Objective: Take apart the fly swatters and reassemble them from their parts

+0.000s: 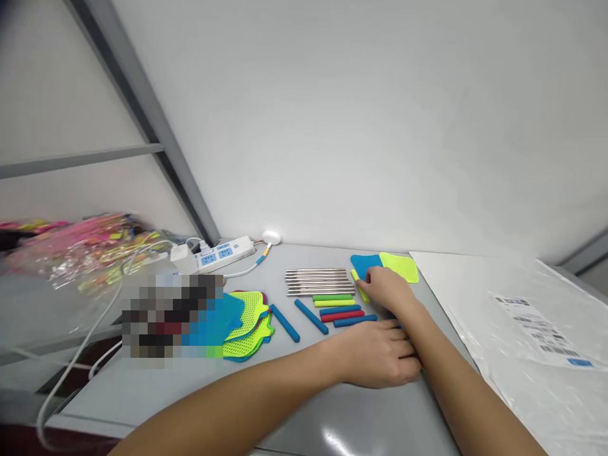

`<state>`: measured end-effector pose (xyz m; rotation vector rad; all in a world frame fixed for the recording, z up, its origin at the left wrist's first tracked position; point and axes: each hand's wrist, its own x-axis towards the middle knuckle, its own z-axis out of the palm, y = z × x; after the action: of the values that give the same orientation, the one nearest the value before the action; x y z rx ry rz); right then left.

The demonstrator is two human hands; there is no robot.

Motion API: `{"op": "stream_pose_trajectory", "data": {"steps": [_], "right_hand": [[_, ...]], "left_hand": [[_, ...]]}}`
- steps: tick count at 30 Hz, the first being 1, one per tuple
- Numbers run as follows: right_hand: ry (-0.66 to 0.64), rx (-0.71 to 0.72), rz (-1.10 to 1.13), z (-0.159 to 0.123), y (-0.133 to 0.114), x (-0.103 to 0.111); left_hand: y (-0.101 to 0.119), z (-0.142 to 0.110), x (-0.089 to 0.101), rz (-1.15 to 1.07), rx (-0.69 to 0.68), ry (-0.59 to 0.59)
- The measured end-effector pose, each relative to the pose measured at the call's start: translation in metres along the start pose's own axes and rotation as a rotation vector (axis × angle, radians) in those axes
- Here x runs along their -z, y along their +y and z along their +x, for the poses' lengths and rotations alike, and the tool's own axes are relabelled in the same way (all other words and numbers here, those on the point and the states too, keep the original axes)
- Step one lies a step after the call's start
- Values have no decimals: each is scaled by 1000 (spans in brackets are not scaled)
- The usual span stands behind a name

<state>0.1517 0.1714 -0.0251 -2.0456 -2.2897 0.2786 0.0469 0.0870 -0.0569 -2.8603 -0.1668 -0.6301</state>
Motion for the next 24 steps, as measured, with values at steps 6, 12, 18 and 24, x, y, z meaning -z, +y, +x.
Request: {"op": "stream_pose_trajectory", "data": {"steps": [6,12,18,24], "right_hand": [[-45,44,-19,2,2,-10],[26,26,31,-14,5,2],[216,93,252,-32,2,11],[265,213,375,-43,-16,7]], "left_hand": [[-18,-8,38,70,-36,-62],[-6,-61,70,188,101,-131],[25,-93,70,273,202,-124],[44,-91,70,336,467,-107]]}}
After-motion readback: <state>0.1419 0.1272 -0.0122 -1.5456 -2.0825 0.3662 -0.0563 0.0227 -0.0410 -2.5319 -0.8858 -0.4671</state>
